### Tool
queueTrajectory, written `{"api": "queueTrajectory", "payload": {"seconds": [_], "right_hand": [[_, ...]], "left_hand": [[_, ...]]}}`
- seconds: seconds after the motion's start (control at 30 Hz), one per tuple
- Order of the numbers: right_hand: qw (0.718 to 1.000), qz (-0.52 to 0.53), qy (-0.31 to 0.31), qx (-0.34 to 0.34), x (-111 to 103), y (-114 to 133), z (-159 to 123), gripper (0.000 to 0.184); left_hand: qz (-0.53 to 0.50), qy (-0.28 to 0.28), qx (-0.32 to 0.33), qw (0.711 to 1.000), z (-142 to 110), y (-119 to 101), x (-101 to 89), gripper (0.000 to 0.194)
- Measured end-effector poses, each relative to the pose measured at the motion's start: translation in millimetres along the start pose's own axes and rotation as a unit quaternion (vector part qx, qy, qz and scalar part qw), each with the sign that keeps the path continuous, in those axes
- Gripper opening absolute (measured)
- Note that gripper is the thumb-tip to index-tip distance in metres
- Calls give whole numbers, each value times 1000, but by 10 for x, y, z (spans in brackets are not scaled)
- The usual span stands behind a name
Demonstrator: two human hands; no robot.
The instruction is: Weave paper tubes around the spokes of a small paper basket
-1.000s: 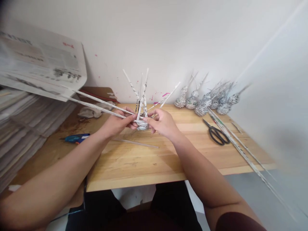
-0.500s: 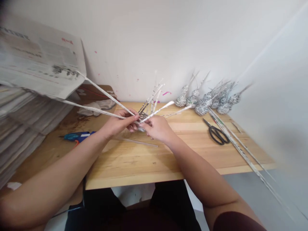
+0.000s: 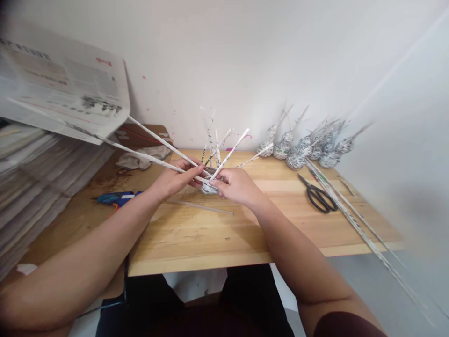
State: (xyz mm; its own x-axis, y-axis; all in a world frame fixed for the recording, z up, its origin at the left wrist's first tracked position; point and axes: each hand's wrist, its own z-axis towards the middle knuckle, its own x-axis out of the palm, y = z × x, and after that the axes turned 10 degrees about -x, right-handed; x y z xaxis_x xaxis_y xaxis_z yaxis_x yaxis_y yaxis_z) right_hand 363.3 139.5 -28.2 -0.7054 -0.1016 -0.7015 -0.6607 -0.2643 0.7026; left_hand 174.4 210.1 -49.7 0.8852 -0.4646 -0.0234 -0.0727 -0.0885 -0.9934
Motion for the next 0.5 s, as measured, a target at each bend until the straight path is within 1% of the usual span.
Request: {"api": "queueTrajectory", "payload": {"seconds": [0.07,0.13,0.23,0.3,0.37,0.43,0.5], "right_hand": [[999,45,7,17,40,11,-8,16],[996,85,-1,37,90,24,-7,15],[991,110,-25,72,141,47,9,10],[989,113,-28,88,141,60,21,9],[991,104,-23,87,116,60,27,11],[995,73,-15,63,84,37,28,14],[999,35,-10,32,62,-9,31,17]], "left_hand": [[-10,-11,-13,1000,-4,4,21,39],[-10,-13,-19,1000,-13,2,34,37],[2,5,-23,1000,-28,-9,21,40],[25,30,-17,999,-30,-17,-16,44],[63,66,-10,996,-21,-19,-68,52],[102,112,-7,988,-3,-11,-122,59],[115,147,-7,982,21,6,-160,59]]}}
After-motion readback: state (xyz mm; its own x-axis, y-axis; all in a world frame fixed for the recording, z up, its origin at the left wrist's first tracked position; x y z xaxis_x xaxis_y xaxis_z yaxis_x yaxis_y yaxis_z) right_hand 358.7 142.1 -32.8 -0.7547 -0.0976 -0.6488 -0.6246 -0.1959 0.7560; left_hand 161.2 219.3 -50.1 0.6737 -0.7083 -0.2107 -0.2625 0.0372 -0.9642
